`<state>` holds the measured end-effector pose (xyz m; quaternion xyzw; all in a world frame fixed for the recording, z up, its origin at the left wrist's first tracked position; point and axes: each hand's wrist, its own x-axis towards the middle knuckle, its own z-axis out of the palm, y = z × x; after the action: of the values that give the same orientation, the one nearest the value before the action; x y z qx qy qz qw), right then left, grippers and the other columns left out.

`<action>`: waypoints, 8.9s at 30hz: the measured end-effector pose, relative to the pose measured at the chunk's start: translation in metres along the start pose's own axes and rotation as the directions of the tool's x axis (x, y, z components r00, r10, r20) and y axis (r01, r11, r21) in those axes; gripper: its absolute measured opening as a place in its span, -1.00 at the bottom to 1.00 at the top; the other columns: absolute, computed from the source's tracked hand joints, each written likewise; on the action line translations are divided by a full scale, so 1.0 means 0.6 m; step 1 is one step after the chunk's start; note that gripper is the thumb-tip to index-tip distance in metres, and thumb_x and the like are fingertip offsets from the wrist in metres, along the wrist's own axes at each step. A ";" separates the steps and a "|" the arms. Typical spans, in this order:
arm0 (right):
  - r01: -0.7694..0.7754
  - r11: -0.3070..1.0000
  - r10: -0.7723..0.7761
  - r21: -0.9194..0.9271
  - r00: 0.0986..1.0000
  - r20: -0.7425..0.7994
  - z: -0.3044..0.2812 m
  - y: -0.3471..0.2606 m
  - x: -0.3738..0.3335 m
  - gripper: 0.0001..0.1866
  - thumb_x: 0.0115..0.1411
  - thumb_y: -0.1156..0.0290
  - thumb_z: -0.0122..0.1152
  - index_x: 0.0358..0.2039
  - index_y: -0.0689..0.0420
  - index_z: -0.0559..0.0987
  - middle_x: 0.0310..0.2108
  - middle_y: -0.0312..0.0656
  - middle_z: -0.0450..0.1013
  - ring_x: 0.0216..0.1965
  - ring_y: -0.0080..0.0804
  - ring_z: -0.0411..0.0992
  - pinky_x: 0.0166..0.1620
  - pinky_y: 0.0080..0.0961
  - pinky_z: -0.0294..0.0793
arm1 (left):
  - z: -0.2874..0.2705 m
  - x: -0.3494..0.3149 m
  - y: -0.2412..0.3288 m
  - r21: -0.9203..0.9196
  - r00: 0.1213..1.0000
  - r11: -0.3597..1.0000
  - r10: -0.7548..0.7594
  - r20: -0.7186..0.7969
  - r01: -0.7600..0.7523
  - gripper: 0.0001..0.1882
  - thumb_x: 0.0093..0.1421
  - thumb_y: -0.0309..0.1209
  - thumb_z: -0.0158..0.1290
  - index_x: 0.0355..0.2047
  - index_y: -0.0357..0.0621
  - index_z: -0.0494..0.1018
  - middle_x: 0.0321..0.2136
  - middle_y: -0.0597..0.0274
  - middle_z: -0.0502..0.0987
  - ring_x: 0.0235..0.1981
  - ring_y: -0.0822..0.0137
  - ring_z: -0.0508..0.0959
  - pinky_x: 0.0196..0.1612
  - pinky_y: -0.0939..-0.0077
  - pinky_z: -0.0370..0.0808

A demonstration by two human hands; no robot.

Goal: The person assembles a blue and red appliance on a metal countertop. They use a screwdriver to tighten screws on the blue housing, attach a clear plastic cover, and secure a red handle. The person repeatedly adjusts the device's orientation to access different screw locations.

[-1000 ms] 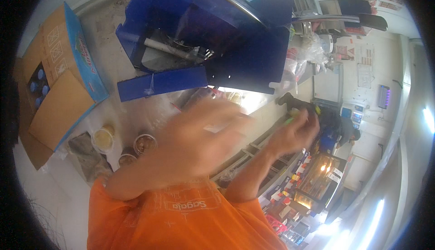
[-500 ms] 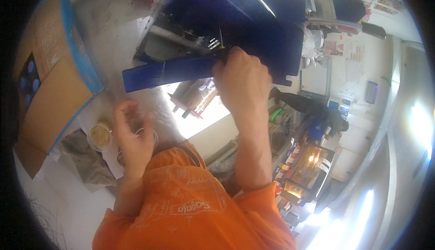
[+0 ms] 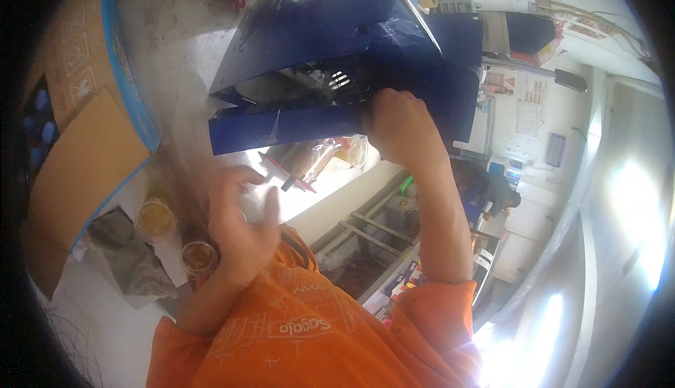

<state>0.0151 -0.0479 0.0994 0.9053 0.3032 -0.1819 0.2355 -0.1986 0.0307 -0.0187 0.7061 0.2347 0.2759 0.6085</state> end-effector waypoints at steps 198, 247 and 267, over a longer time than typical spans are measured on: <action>-0.008 -0.993 0.028 0.118 0.953 0.302 0.222 -0.077 -0.029 -0.78 0.33 0.31 -0.02 -0.37 0.21 0.38 -0.49 -0.25 0.25 -0.67 -0.64 0.07 -0.74 -0.65 -0.01 | -0.088 0.188 0.021 0.272 0.932 0.956 -0.194 0.306 0.109 -0.16 -0.09 -0.21 0.42 0.13 -0.27 0.27 -0.01 0.09 0.41 0.03 0.24 0.43 0.10 0.43 0.41; 0.161 -0.340 0.628 0.927 0.773 0.096 0.259 -0.097 -0.025 -0.65 0.28 0.28 0.12 -0.36 0.40 0.58 -0.52 0.08 0.51 -0.45 -0.23 0.48 -0.30 -0.32 0.41 | -0.076 0.188 0.031 0.278 0.938 0.960 -0.136 0.319 0.045 -0.18 -0.09 -0.20 0.42 0.12 -0.26 0.29 -0.04 0.09 0.44 0.03 0.23 0.44 0.07 0.44 0.43; 0.059 -0.988 0.104 0.144 0.941 0.323 0.227 -0.079 -0.026 -0.85 0.30 0.37 -0.01 -0.35 0.18 0.38 -0.49 -0.28 0.29 -0.65 -0.62 0.06 -0.64 -0.63 0.03 | -0.075 0.188 0.040 0.255 0.941 0.966 -0.131 0.313 0.050 -0.22 -0.07 -0.24 0.42 0.09 -0.27 0.31 -0.04 0.12 0.43 0.02 0.27 0.43 0.11 0.42 0.35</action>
<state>-0.0521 -0.0950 -0.0200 0.3497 -0.3000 -0.2333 -0.8564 -0.1460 0.1352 0.0214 0.7997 0.1951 0.0957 0.5598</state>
